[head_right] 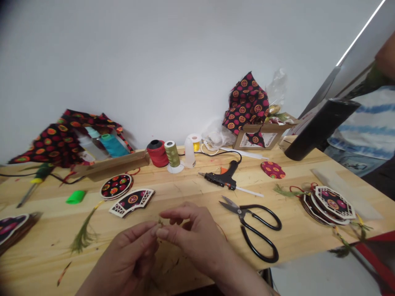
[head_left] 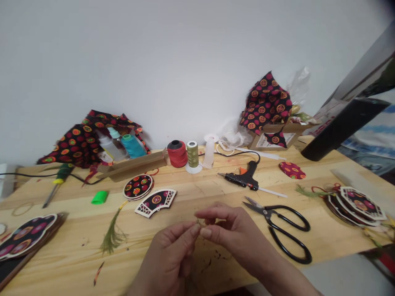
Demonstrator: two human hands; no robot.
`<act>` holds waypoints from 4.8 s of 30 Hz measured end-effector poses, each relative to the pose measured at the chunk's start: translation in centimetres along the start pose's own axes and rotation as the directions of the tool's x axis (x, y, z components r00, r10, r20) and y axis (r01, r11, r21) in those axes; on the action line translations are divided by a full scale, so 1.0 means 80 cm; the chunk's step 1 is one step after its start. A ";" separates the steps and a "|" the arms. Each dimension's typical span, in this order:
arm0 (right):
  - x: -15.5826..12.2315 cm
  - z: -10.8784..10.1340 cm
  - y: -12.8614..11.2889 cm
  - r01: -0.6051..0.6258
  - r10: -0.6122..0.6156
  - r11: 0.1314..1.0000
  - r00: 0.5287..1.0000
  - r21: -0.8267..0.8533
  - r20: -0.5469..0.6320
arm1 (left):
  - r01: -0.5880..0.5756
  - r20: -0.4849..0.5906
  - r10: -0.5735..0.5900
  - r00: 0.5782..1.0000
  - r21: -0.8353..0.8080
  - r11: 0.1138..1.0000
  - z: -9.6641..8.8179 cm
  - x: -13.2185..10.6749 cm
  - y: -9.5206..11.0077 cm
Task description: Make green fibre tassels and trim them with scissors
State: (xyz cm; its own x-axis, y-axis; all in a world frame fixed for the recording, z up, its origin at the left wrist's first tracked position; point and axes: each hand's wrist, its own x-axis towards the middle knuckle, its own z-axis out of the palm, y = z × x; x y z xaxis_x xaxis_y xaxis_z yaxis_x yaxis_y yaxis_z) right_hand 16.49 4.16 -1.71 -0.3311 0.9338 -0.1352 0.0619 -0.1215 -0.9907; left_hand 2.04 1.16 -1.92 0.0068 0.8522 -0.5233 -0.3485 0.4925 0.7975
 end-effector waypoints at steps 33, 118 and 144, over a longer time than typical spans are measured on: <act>0.012 0.005 -0.001 -0.002 0.004 0.999 0.999 0.054 -0.041 | 0.227 0.212 -0.189 0.959 -0.171 0.959 -0.004 -0.004 -0.004; 0.021 0.010 -0.005 0.009 -0.034 0.989 0.985 -0.144 -0.170 | 0.039 0.099 -0.041 0.994 0.019 0.999 0.002 -0.006 -0.004; 0.007 0.004 0.002 -0.069 0.063 0.984 0.997 -0.163 -0.041 | -0.141 0.027 0.139 0.990 0.253 0.957 -0.003 0.000 -0.011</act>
State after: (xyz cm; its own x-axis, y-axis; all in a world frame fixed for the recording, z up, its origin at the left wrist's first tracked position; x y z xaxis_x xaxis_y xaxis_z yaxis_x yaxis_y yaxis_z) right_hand 16.01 4.57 -1.92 -0.2880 0.9373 -0.1963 0.2369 -0.1289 -0.9629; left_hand 2.15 0.69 -2.67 -0.0166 0.9167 -0.3991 -0.0971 0.3958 0.9132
